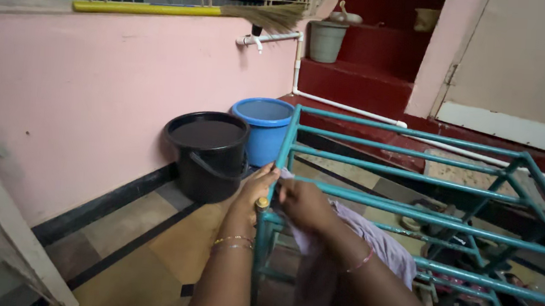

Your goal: The person wipes a teal metal rack with a cloth, moving systematically across the bars and joints. The person holds the rack steady with one hand while wiping with the other.

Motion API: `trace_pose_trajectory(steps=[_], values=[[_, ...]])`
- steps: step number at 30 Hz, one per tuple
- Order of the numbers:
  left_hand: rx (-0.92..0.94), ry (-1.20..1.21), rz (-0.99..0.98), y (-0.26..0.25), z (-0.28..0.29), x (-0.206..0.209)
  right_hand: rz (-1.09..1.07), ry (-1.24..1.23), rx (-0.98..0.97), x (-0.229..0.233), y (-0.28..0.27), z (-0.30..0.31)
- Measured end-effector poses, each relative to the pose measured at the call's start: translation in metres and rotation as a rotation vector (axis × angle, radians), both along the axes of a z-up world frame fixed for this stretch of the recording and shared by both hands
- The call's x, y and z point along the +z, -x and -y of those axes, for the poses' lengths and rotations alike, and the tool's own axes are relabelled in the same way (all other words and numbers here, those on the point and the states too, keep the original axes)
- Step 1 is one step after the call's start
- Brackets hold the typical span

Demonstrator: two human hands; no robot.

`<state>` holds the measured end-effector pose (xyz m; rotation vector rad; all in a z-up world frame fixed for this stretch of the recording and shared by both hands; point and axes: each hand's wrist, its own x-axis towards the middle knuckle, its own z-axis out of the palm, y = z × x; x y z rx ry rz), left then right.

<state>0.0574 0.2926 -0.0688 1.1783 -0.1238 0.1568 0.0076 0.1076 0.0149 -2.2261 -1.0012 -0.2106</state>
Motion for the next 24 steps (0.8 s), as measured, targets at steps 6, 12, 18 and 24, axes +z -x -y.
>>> trace_pose_trajectory(steps=[6,12,18,24], values=[[-0.013,0.174,-0.027,0.006,0.006,0.007,0.817,-0.02,0.054,-0.028,-0.032,0.0],[-0.057,0.052,0.002,0.003,0.001,0.008,0.403,0.03,0.022,-0.017,-0.015,-0.002],[-0.027,0.086,0.006,0.012,0.006,0.011,0.152,-0.147,0.084,-0.015,0.018,0.011],[-0.055,0.145,0.033,0.016,0.008,0.015,0.144,-0.345,-0.054,-0.001,-0.003,-0.013]])
